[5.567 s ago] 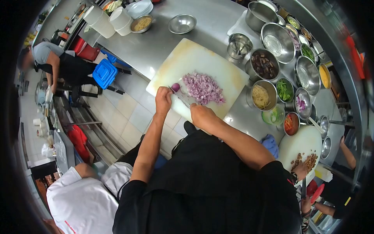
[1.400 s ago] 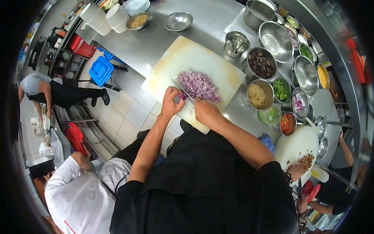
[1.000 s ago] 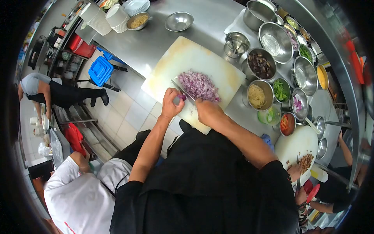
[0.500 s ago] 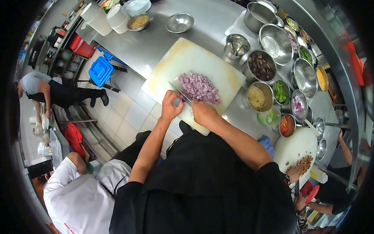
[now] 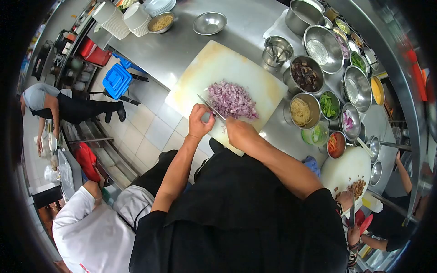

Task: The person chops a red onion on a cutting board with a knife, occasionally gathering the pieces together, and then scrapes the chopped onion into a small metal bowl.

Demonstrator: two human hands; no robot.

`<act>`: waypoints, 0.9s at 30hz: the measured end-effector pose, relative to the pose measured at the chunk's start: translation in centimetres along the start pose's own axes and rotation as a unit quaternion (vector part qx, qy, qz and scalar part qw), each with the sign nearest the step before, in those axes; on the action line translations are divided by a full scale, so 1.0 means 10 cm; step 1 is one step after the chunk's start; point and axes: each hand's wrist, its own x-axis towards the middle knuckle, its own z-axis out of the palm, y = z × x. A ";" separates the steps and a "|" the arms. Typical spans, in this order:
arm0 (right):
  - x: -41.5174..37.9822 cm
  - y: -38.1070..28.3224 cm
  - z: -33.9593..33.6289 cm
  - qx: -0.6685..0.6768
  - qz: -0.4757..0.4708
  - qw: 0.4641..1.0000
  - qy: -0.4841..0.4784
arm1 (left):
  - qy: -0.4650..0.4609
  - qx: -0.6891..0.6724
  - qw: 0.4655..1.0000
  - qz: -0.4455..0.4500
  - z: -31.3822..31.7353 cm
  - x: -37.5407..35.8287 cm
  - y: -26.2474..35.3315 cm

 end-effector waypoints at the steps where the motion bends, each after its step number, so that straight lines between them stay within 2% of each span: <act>1: 0.04 0.01 0.05 0.000 0.000 1.000 0.003 | 0.000 0.000 1.000 0.003 0.00 0.00 0.00; 7: 0.02 0.01 -0.09 -0.010 -0.002 1.000 0.000 | 0.000 -0.004 1.000 0.011 0.00 0.02 0.00; 9: 0.02 -0.01 -0.08 -0.018 0.000 0.999 -0.028 | -0.002 0.000 1.000 0.004 -0.01 0.00 0.00; 13: 0.22 0.09 0.07 -0.009 0.005 1.000 -0.014 | -0.015 0.009 1.000 0.022 -0.04 0.01 -0.01; 15: 0.18 0.16 -0.11 0.104 0.090 0.989 -0.059 | -0.009 0.018 0.999 0.028 -0.01 0.02 0.02; 16: 0.16 0.13 -0.24 0.119 0.137 0.980 -0.087 | -0.005 0.017 0.999 0.028 0.02 0.05 0.03; 17: 0.16 0.18 -0.20 0.116 0.134 0.980 -0.088 | -0.014 0.040 0.999 0.034 0.02 0.07 0.03; 19: 0.13 0.24 -0.09 0.032 0.032 0.999 -0.010 | -0.028 0.065 0.997 0.040 0.00 0.06 0.02; 22: 0.02 0.10 -0.05 -0.031 0.037 0.999 0.010 | -0.050 0.042 0.998 0.015 0.00 0.13 -0.02; 27: 0.04 0.06 0.02 -0.018 0.025 0.999 0.022 | -0.080 0.043 0.996 0.024 -0.03 0.12 -0.05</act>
